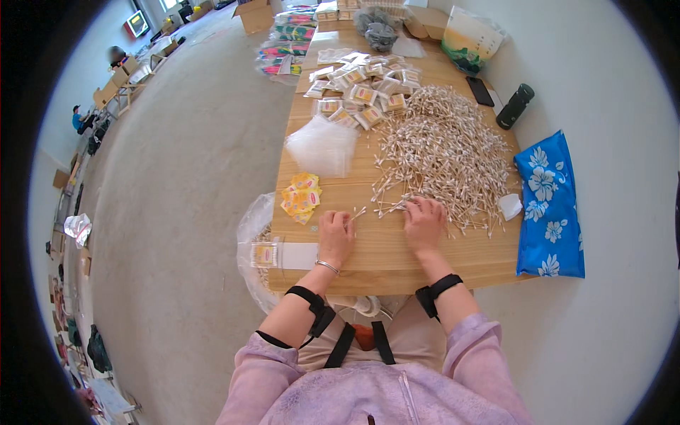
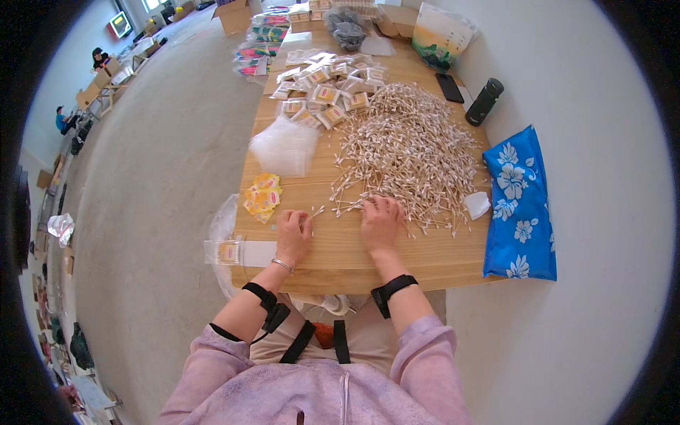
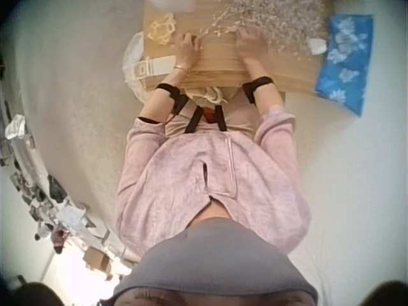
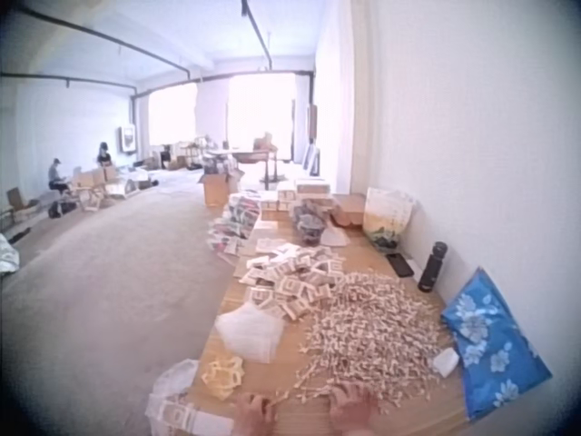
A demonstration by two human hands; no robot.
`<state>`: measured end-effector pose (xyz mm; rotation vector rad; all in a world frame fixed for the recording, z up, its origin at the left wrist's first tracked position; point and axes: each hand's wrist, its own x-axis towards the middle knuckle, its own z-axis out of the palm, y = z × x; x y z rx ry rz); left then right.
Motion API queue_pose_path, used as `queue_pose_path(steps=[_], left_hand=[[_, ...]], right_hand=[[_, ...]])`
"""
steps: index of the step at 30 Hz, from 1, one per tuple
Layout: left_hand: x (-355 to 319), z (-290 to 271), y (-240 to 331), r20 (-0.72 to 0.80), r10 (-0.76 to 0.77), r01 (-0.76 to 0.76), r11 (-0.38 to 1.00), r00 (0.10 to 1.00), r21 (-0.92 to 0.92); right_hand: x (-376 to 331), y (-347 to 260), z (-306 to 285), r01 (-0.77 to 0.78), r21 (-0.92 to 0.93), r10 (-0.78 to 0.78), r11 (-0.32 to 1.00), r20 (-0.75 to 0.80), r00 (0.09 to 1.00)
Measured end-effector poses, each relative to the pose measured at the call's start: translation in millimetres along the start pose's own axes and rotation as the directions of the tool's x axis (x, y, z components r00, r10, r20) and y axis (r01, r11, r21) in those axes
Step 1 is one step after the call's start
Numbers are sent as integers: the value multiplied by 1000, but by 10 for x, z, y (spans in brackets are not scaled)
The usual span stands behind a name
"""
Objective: The person is packaging a set of cotton swabs into a small plastic bag and sealing it.
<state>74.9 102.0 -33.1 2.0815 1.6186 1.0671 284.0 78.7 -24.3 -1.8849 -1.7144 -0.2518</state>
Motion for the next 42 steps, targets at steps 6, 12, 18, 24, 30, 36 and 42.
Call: queue_pose_path(steps=[6, 12, 18, 24, 30, 36, 42], left_hand=[[-76, -27, 125, 60, 19, -21, 999, 998, 31], [-251, -92, -115, 120, 93, -74, 984, 988, -160], [-339, -201, -12, 197, 213, -177, 967, 957, -183], [-268, -284, 122, 4, 48, -47, 998, 999, -39], [33, -59, 15, 65, 57, -52, 996, 996, -70], [186, 34, -111, 238, -34, 39, 999, 971, -16], [96, -110, -234, 270, 101, -76, 992, 957, -101]], right_hand=[[80, -356, 139, 9, -27, -4, 1000, 170, 986], [45, -327, 113, 50, 144, -80, 988, 212, 974], [-177, -549, 105, 169, 282, -232, 944, 205, 951], [-183, -366, 0, 155, 240, -195, 958, 157, 968], [-161, -211, -4, 122, 246, -178, 961, 219, 959], [-163, -53, 19, 67, 257, -109, 964, 153, 982], [-94, 40, 30, 15, 215, -36, 976, 96, 995]])
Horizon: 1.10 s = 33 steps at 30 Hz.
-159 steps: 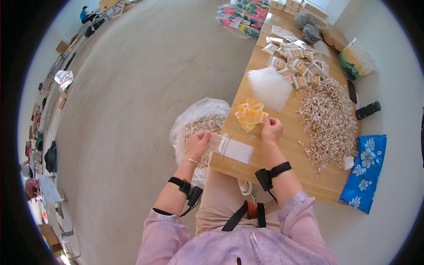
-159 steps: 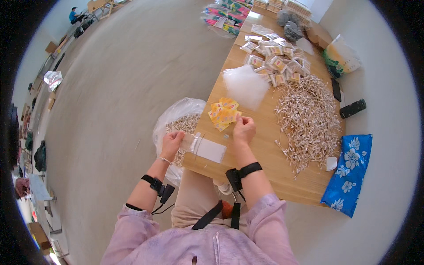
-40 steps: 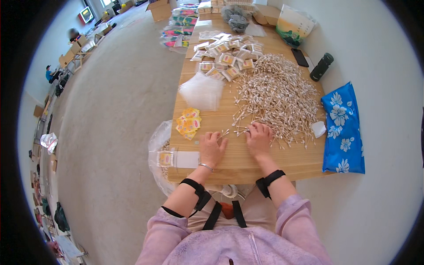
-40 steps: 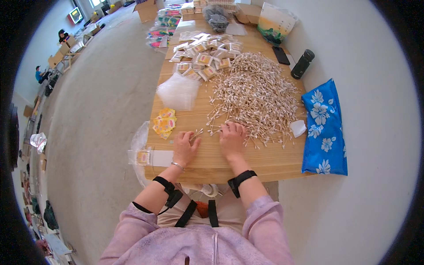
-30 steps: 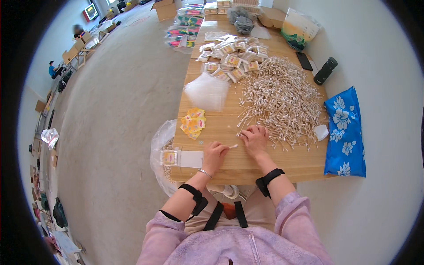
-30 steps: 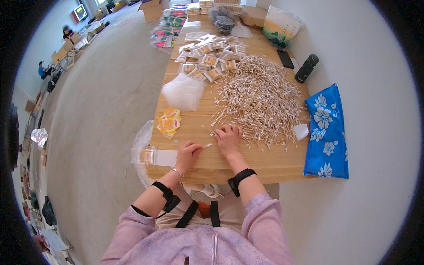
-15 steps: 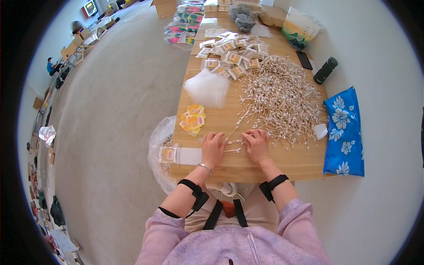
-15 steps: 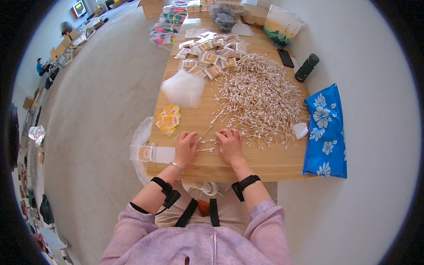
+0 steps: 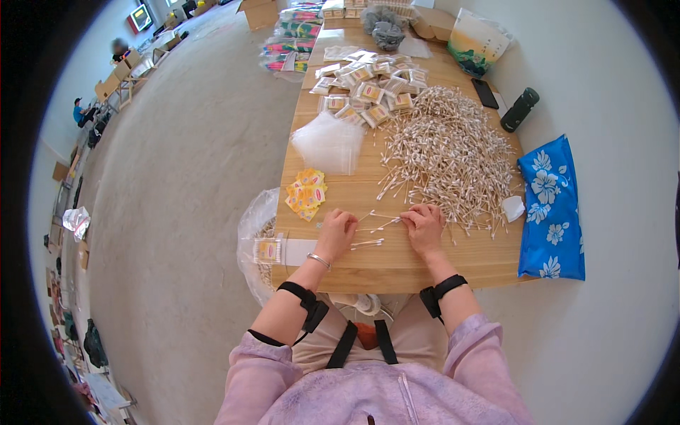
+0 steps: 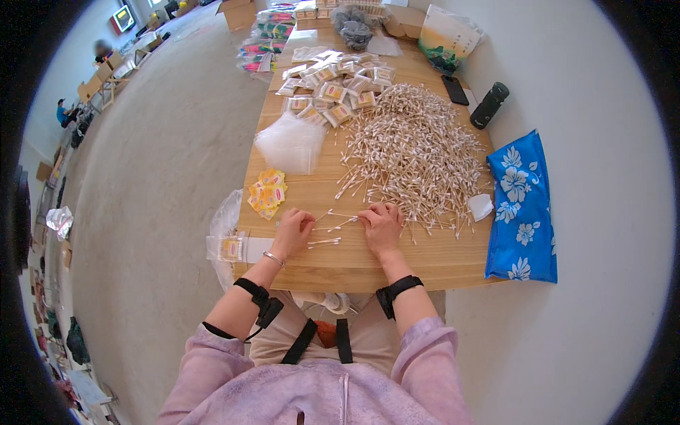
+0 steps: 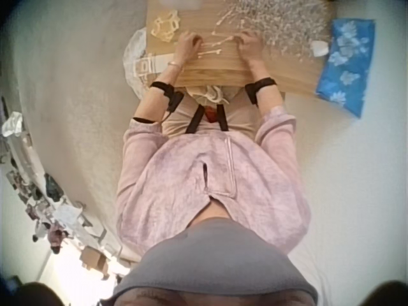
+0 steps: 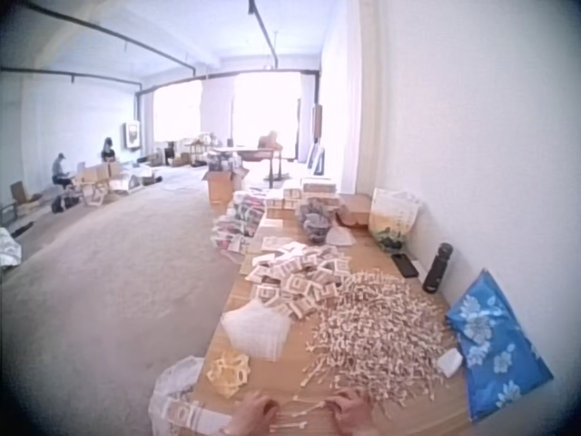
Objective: The person is packaging a set of cotton swabs into a small plastic bag and sealing it.
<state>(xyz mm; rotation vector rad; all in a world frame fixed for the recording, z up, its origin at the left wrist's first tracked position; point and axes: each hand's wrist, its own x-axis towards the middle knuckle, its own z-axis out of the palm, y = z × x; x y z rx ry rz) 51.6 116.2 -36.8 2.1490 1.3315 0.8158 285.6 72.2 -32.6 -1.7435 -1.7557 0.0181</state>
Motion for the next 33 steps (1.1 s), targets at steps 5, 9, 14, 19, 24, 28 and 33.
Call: queue_pose_path(steps=[5, 9, 14, 19, 24, 28, 33], left_hand=[[-94, 32, 46, -43, 101, -105, 988, 994, -112], [-147, 77, -8, -99, 141, -148, 987, 985, -61], [-192, 69, 106, -65, 46, -50, 997, 997, -65], [-208, 15, 52, -37, 37, -38, 999, 999, -17], [-305, -26, 286, -49, 86, -84, 995, 995, 46], [-409, -102, 413, 60, 139, -143, 987, 989, 73], [-387, -45, 473, -171, 106, -88, 990, 980, 112]], right_hand=[[38, -47, -10, 35, -62, -34, 997, 18, 999], [-5, -148, 39, 126, -128, -129, 984, -21, 991], [-75, -144, 90, 140, -63, -137, 988, 50, 989], [10, -104, 67, 87, -39, -84, 995, 64, 994], [85, -38, 87, -54, -157, 45, 986, -59, 997], [67, -331, 148, 27, -150, -22, 988, 31, 999], [-110, -547, 255, 144, 84, -154, 986, 129, 980]])
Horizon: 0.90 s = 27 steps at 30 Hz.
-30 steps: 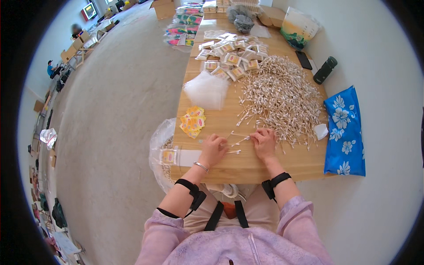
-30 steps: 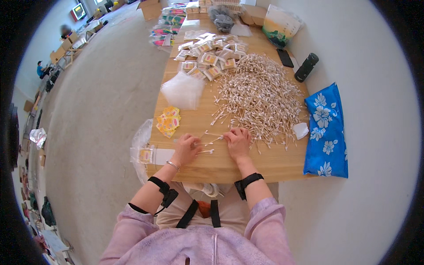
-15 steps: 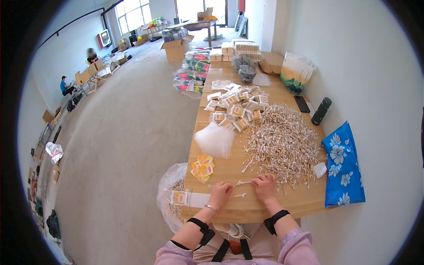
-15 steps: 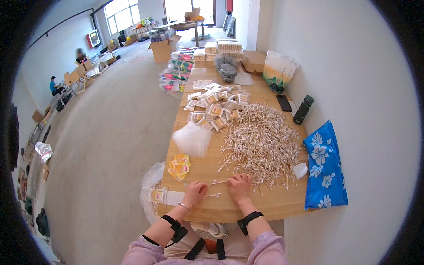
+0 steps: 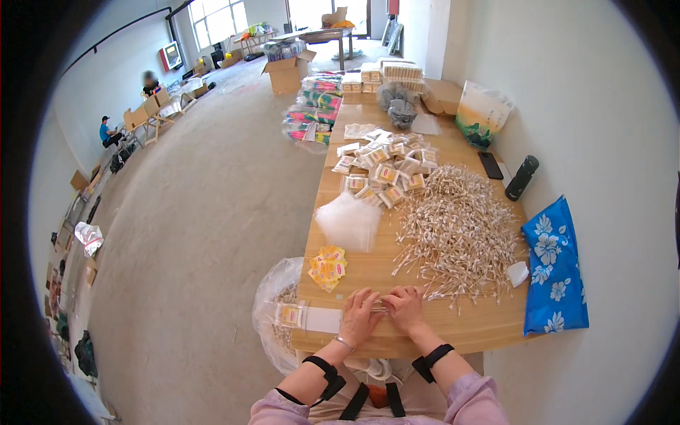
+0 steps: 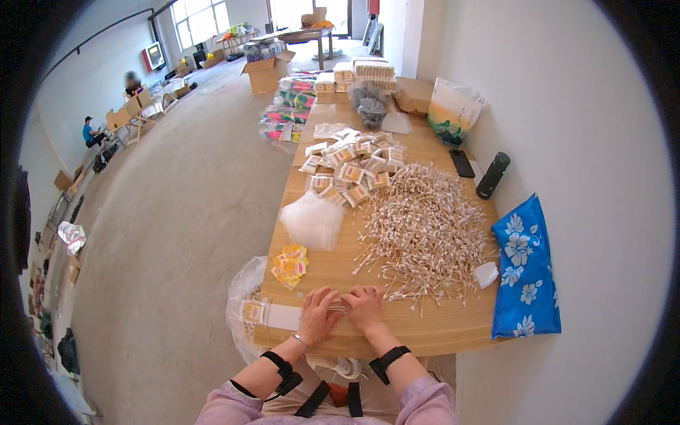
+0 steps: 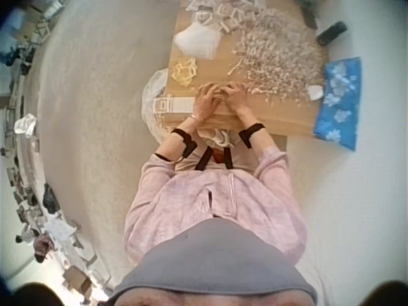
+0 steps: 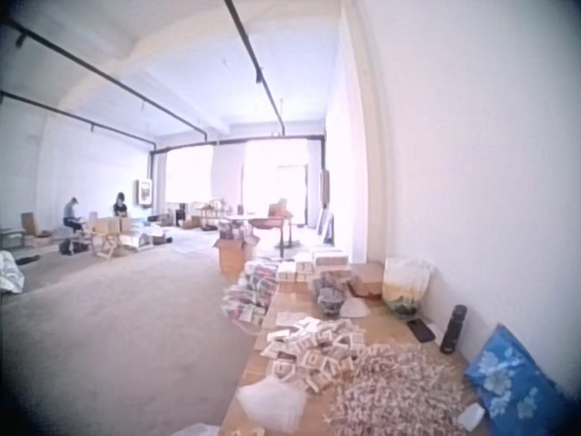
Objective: The person is packaging a set of cotton swabs into a small plastic bag and sealing it.
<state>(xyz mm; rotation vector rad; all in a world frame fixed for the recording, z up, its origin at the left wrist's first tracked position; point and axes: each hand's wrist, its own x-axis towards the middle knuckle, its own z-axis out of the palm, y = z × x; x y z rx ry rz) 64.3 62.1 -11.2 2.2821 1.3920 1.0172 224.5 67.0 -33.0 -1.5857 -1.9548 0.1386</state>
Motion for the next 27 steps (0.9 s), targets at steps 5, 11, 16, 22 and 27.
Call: queue_pose_path(steps=[5, 11, 16, 22, 27], left_hand=[[-48, 86, -171, 65, 54, -47, 994, 996, -102], [7, 123, -148, -10, 40, -41, 983, 999, -179], [53, 162, -156, -50, 29, -38, 982, 998, -187], [4, 115, -183, -16, 42, -44, 989, 999, -140], [-54, 121, -163, -30, 39, -44, 987, 999, -156]], right_hand=[[-78, 150, -189, 0, 0, 0, 1000, -34, 999], [-45, 529, -389, -32, -111, 35, 993, 22, 999], [60, 489, -399, -30, -109, 32, 994, 17, 999], [22, 384, -264, 107, -128, -116, 986, -66, 991], [-8, 363, -187, 145, -115, -131, 983, 124, 984]])
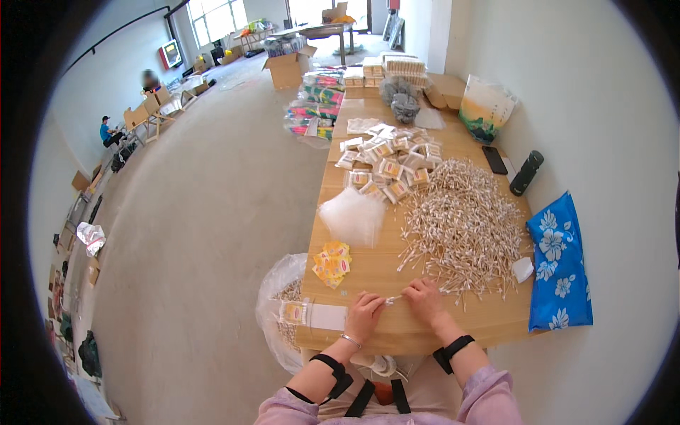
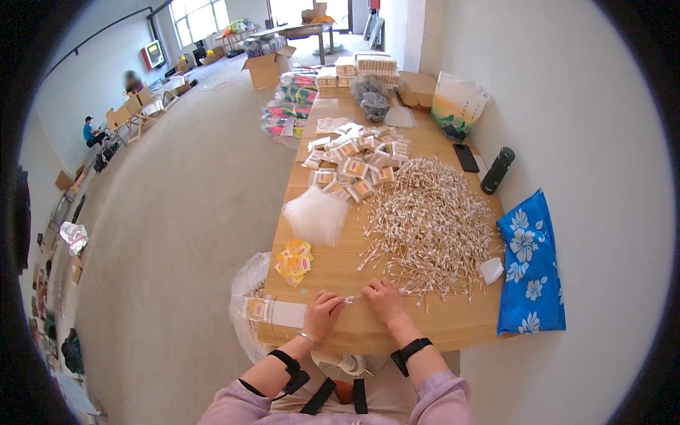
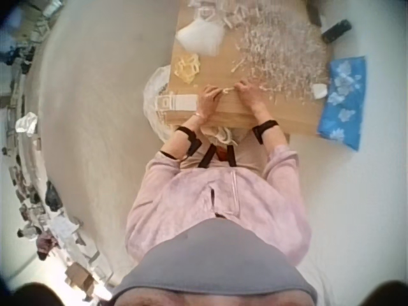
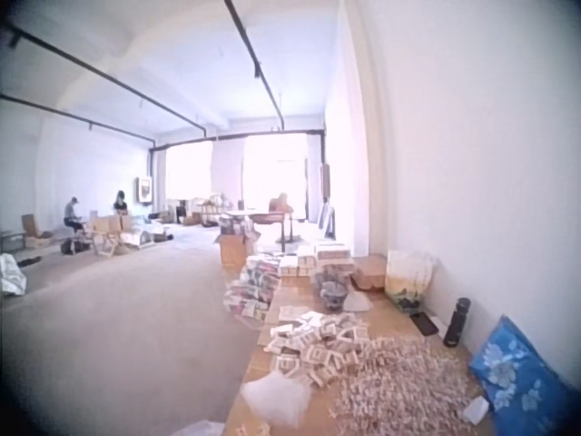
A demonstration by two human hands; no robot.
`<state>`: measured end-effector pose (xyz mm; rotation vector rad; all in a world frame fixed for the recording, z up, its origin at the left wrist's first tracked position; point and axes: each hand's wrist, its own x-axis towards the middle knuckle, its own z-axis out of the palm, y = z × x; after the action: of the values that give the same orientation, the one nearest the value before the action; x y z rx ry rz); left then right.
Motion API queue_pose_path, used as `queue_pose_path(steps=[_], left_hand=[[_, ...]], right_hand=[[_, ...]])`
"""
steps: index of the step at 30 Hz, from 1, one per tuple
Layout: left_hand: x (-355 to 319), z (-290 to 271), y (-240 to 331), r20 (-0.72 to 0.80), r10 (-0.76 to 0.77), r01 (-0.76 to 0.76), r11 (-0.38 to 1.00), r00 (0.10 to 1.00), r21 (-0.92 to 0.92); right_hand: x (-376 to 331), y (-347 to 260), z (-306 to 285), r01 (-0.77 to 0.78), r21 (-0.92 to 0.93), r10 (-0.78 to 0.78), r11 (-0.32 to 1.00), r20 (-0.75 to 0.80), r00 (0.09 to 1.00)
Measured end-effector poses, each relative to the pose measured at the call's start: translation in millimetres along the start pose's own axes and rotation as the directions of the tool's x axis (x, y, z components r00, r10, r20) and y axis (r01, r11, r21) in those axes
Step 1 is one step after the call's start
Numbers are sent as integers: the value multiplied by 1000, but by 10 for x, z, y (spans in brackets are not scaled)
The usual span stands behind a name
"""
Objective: The person is packaging a set of cotton swabs into a small plastic bag and sealing it.
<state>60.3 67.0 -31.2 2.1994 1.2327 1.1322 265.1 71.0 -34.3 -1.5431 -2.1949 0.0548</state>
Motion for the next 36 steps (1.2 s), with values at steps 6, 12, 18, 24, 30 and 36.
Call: queue_pose_path(steps=[6, 12, 18, 24, 30, 36], left_hand=[[31, -2, -7, -24, -21, 21, 1000, 999, -6], [7, -20, -41, 52, 34, -34, 999, 998, -4], [73, -77, 144, -71, 59, -46, 983, 996, 177], [91, -29, 46, 85, 61, -66, 996, 994, 56], [41, 6, -44, 120, 63, -64, 998, 991, 5], [82, -39, 73, 88, 93, -97, 995, 992, 34]], right_hand=[[20, 63, -97, -76, -52, 75, 996, -19, 997], [55, 88, -79, -192, -96, 180, 977, -126, 976], [236, -289, -73, -138, 155, 116, 978, 141, 983], [691, -161, -2, -631, -33, 628, 775, -80, 774], [866, -221, 78, -629, -99, 619, 771, -111, 777], [642, 11, 358, -564, -16, 557, 825, -144, 818]])
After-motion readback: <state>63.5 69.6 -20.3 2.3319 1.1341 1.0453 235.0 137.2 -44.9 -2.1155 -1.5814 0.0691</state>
